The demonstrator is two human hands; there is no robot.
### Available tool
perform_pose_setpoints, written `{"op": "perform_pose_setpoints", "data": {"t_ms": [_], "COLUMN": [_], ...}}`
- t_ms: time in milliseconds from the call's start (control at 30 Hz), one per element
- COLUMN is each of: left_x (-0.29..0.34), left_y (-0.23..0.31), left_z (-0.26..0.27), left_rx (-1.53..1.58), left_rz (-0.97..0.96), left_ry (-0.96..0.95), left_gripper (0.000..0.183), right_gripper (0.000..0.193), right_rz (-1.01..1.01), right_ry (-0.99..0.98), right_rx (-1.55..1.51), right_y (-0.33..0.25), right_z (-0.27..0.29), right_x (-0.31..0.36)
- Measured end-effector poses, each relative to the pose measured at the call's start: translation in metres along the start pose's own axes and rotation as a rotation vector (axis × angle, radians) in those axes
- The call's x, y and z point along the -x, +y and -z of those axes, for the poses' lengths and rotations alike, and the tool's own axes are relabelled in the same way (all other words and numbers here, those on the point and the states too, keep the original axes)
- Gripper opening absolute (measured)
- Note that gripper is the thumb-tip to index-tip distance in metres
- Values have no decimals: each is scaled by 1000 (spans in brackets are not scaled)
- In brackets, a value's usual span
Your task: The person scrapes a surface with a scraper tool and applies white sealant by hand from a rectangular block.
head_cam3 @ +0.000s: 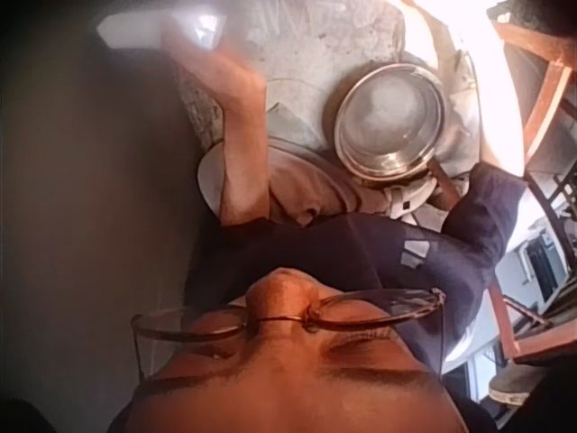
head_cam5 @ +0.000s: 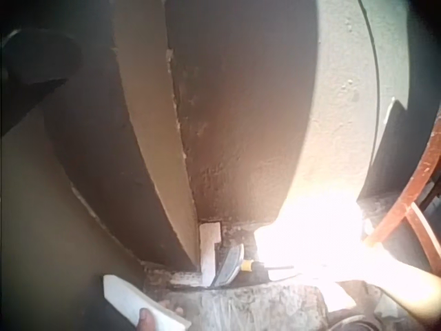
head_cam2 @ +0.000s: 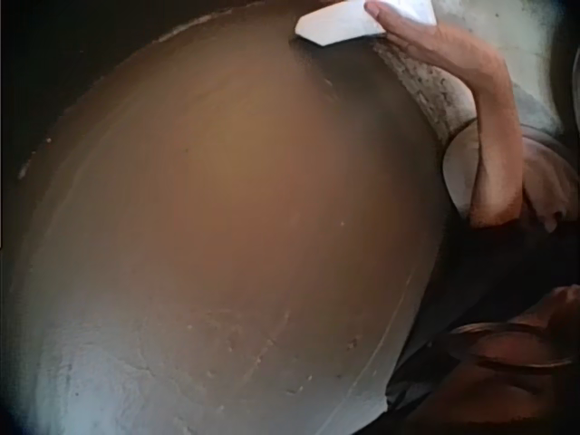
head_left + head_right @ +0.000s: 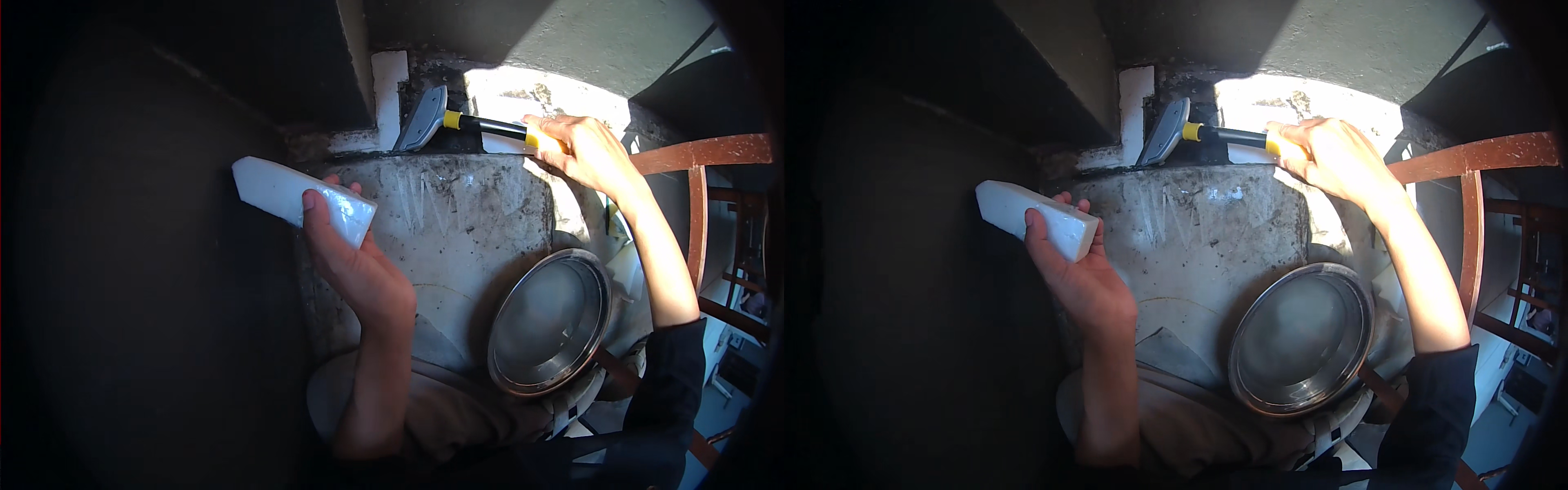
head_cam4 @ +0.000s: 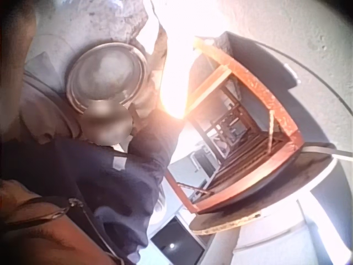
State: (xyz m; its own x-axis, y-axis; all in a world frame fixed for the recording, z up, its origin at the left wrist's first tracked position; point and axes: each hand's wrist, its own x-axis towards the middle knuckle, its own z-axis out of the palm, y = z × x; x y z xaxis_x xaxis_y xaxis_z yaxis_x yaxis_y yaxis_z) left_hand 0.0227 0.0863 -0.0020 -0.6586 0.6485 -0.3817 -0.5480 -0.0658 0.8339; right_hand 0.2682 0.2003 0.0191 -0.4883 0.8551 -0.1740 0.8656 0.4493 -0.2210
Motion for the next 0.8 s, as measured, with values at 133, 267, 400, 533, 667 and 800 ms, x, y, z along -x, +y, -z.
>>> {"op": "perform_pose_setpoints", "data": {"t_ms": [133,267,400,533,667,800], "left_x": [-1,-1,0,1,3,2], "left_y": [2,1,1,1,0,2], "left_z": [-1,2,1,-3,-4,-4], "left_rx": [17,-4,-1,23,12,3], "left_rz": [-17,-11,-17,-9,-1,-17], "left_ry": [36,11,2,26,11,38], "left_gripper": [69,69,69,70,70,69], "right_gripper": [36,34,32,36,37,29], "right_rz": [66,56,40,108,78,-73], "right_ry": [20,39,19,74,83,-40], "right_rx": [96,-3,25,133,100,39], "right_y": [-2,4,-3,-1,0,-31], "right_z": [-5,2,4,2,1,1], "right_x": [-7,-1,-1,3,13,26]}}
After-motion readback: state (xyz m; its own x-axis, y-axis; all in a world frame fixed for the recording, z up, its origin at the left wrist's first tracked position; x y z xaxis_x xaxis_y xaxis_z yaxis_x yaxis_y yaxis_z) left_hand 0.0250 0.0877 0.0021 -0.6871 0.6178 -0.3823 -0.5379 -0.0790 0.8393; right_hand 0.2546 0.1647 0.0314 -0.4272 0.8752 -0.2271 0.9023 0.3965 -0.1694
